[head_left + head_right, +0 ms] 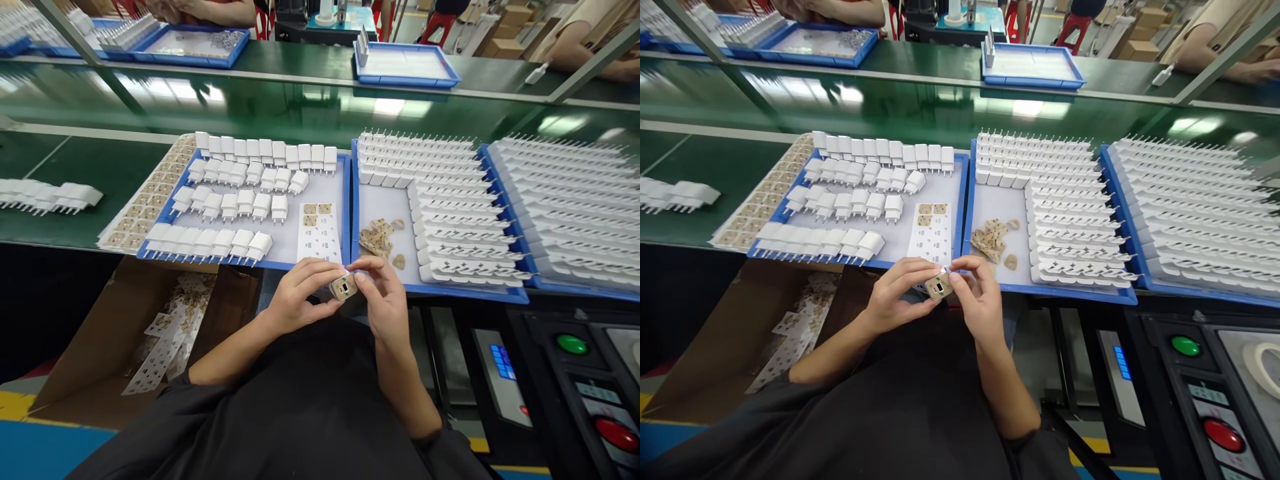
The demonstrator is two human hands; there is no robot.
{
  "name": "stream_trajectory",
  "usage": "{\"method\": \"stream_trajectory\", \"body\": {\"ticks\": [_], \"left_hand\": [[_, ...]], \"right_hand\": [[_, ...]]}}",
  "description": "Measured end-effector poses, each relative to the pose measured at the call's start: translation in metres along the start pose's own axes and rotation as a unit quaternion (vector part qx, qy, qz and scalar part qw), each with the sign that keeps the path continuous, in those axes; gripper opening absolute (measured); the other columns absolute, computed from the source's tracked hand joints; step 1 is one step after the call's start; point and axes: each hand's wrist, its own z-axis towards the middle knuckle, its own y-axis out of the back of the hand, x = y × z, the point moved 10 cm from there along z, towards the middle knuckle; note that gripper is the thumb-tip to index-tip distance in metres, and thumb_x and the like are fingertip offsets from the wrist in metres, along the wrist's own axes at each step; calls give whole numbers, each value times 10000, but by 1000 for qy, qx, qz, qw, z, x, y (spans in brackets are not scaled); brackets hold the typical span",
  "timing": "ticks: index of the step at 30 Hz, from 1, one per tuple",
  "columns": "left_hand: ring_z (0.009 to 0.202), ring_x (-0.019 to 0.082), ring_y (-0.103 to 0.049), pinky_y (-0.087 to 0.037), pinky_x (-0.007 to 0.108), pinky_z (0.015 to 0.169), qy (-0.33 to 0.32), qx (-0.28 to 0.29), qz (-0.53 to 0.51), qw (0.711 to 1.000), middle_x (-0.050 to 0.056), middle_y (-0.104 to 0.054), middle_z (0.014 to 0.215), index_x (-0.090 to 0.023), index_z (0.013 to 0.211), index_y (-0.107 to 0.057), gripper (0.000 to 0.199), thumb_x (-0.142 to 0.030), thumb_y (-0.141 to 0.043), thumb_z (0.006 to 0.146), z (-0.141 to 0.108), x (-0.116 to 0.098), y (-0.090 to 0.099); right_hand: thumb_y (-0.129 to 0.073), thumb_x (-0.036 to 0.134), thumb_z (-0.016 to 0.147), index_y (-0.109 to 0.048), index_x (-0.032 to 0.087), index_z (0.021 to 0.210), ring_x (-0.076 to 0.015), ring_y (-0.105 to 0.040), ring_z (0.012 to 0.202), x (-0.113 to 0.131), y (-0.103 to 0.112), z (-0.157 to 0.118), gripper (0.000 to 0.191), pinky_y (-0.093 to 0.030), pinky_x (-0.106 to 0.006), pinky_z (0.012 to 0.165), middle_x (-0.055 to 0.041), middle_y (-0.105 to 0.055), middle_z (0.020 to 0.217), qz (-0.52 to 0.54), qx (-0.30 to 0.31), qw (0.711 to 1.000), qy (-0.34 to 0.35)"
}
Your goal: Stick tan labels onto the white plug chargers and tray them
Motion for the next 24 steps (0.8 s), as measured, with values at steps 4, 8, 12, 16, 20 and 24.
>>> {"method": "stream_trajectory", "body": {"ticks": [4, 8, 12, 16, 20, 24], "left_hand": [[1060, 228, -706, -610, 389, 925, -29, -27, 34, 999, 89, -759, 1138, -244, 1299, -631, 438, -214, -766, 883, -1, -6, 2], [1069, 231, -709, -617, 390, 916, -52, -26, 70, 996, 76, -755, 1159, -270, 1335, -609, 447, -227, -735, 909, -4, -8, 0], [1078, 233, -705, -616, 391, 919, -54, -31, 70, 996, 74, -753, 1174, -275, 1348, -606, 465, -236, -742, 905, -6, -6, 1], [1072, 229, -703, -614, 397, 916, -34, -30, 28, 999, 76, -754, 1165, -275, 1348, -612, 478, -229, -757, 895, -5, -2, 2], [1069, 227, -711, -602, 380, 943, -11, -17, -26, 999, 108, -753, 1165, -233, 1341, -629, 494, -203, -781, 872, -2, 1, 1], [1016, 220, -736, -602, 332, 895, 82, -18, -70, 994, 109, -770, 1129, -219, 1286, -666, 440, -227, -789, 863, -4, 21, 3]], "right_hand": [[-664, 260, 919, -703, 276, 1014, -205, -636, 1091, -8, -12, -3, 104, -546, -334, 935, -36, -669, 1090, 88, 24, 995, -30], [-672, 264, 902, -702, 270, 946, -209, -634, 1088, -11, -17, -4, 54, -528, -359, 993, -38, -662, 1061, 115, 9, 992, -49], [-651, 251, 875, -711, 258, 906, -221, -641, 1070, -15, -15, -2, 68, -529, -382, 999, -45, -678, 1049, 127, 7, 990, -65], [-626, 247, 894, -725, 270, 987, -230, -649, 1091, -10, -15, 2, 137, -538, -394, 985, -47, -705, 1089, 95, 45, 993, -47], [-677, 259, 916, -728, 291, 953, -248, -649, 1074, 21, -2, 0, 70, -523, -456, 1002, -56, -709, 1072, -40, 19, 995, 86], [-717, 302, 893, -733, 316, 854, -261, -669, 945, 46, 0, -9, 45, -559, -481, 895, -43, -717, 928, -57, 77, 972, 214]]}}
